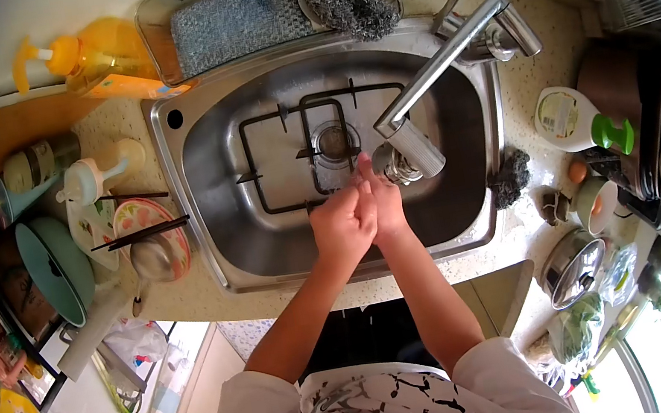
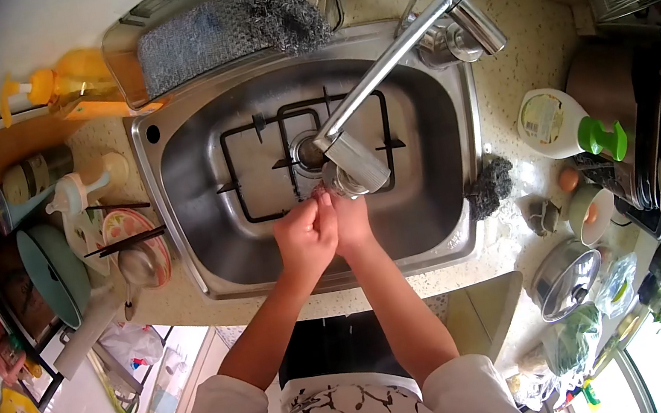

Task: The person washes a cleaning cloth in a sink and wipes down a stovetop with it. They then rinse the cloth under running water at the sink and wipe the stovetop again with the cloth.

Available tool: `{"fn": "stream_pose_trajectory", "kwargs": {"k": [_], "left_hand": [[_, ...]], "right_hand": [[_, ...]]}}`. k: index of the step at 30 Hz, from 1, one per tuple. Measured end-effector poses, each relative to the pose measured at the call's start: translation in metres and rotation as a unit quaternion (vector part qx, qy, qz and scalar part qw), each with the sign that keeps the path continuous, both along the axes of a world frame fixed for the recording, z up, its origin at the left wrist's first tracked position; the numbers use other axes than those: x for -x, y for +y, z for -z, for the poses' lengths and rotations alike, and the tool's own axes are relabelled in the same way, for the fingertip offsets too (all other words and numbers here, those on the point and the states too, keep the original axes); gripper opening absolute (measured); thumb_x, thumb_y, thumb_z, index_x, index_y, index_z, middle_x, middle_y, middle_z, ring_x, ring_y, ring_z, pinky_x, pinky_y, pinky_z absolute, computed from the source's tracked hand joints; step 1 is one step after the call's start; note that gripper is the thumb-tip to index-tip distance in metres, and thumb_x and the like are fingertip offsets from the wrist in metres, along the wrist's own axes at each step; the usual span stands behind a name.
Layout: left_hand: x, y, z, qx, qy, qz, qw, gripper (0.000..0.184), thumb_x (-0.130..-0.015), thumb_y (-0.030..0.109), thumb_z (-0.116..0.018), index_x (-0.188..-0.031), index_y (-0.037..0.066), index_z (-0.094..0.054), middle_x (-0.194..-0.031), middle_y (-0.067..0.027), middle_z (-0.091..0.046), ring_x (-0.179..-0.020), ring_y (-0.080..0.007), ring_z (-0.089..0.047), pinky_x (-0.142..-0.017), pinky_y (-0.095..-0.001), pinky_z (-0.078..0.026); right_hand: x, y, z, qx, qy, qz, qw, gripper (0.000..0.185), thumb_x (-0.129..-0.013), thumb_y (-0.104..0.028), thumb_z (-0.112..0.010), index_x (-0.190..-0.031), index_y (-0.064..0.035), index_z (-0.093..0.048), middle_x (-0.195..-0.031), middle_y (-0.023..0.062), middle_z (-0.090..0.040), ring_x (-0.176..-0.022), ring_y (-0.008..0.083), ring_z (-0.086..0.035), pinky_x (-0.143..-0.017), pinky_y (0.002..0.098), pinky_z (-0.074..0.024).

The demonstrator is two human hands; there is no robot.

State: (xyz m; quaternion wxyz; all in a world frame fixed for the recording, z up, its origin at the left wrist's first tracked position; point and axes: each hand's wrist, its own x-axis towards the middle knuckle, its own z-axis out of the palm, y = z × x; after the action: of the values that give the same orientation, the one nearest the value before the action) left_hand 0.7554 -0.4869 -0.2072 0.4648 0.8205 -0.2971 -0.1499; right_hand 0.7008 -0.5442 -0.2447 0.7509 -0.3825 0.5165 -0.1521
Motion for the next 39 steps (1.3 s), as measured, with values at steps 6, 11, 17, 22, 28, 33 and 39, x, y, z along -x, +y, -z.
{"fn": "stream_pose_trajectory", "kwargs": {"k": [6, 11, 17, 22, 28, 33, 39], "left_hand": [[-0.042, -0.013, 0.025, -0.084, 0.113, -0.066, 0.988, 0.043, -0.107, 0.023, -0.065, -0.074, -0.003, -0.059, -0.055, -0.0152, -0.048, -0.05, -0.016, -0.037, -0.049, -0.0389, -0.036], [0.001, -0.003, -0.007, 0.004, -0.012, 0.018, 1.0, 0.043, -0.102, 0.015, -0.069, -0.068, -0.001, -0.05, -0.056, -0.0154, -0.047, -0.051, -0.0148, -0.036, -0.047, -0.0387, -0.035], [-0.024, -0.007, 0.013, -0.008, 0.221, -0.1, 0.97, 0.04, -0.108, 0.017, -0.064, -0.071, 0.003, -0.054, -0.059, -0.0008, -0.048, -0.055, -0.007, -0.042, -0.048, -0.0328, -0.033], [-0.019, 0.003, 0.039, 0.12, 0.475, -0.181, 0.853, 0.036, -0.111, 0.036, -0.054, -0.128, 0.004, -0.063, -0.112, -0.0072, -0.072, -0.096, -0.0142, -0.066, -0.086, -0.0298, -0.052], [-0.011, 0.002, -0.007, 0.21, 0.668, -0.191, 0.688, 0.055, -0.112, 0.042, -0.049, -0.151, 0.004, -0.054, -0.134, -0.01, -0.069, -0.124, -0.0195, -0.064, -0.11, -0.0332, -0.047], [-0.002, 0.007, 0.02, 0.055, 0.529, -0.232, 0.815, 0.037, -0.111, 0.038, -0.059, -0.1, 0.004, -0.071, -0.085, -0.0021, -0.07, -0.074, -0.0093, -0.062, -0.068, -0.0285, -0.051], [-0.012, -0.001, 0.046, -0.069, 0.386, -0.136, 0.91, 0.054, -0.111, 0.045, -0.059, -0.073, 0.006, -0.06, -0.06, 0.005, -0.046, -0.054, -0.0073, -0.039, -0.051, -0.0287, -0.032]], "right_hand": [[-0.004, 0.001, -0.029, -0.154, -0.043, 0.015, 0.987, 0.038, -0.114, -0.031, -0.051, -0.082, -0.0111, -0.059, -0.058, -0.0012, -0.052, -0.04, 0.0116, -0.041, -0.039, 0.0308, -0.0326], [0.006, -0.002, 0.008, 0.011, 0.015, -0.044, 0.999, 0.025, -0.114, -0.026, -0.054, -0.098, -0.0086, -0.062, -0.078, 0.0001, -0.059, -0.066, 0.0105, -0.053, -0.059, 0.0285, -0.0439], [0.0, -0.007, -0.037, -0.187, -0.029, 0.032, 0.981, 0.029, -0.114, -0.028, -0.053, -0.093, -0.0102, -0.06, -0.069, -0.0037, -0.055, -0.055, 0.0079, -0.047, -0.048, 0.0273, -0.0378], [-0.003, 0.019, -0.015, -0.05, -0.071, 0.037, 0.996, 0.029, -0.113, -0.03, -0.052, -0.099, -0.0065, -0.064, -0.085, 0.0048, -0.063, -0.07, 0.0153, -0.057, -0.063, 0.0309, -0.0451], [0.003, 0.009, -0.025, 0.463, 0.2, -0.232, 0.831, 0.034, -0.105, -0.024, -0.061, -0.134, -0.0063, -0.062, -0.131, 0.0188, -0.065, -0.127, 0.0401, -0.052, -0.105, 0.0535, -0.0343], [0.022, 0.02, -0.012, 0.474, 0.169, -0.138, 0.853, 0.054, -0.103, -0.016, -0.063, -0.153, -0.0011, -0.05, -0.147, 0.0208, -0.056, -0.136, 0.0407, -0.045, -0.118, 0.053, -0.0286], [0.042, 0.009, -0.022, 0.36, 0.124, -0.105, 0.919, 0.041, -0.099, -0.012, -0.063, -0.138, 0.0008, -0.06, -0.14, 0.0241, -0.054, -0.128, 0.0453, -0.049, -0.11, 0.0514, -0.0389]]}}
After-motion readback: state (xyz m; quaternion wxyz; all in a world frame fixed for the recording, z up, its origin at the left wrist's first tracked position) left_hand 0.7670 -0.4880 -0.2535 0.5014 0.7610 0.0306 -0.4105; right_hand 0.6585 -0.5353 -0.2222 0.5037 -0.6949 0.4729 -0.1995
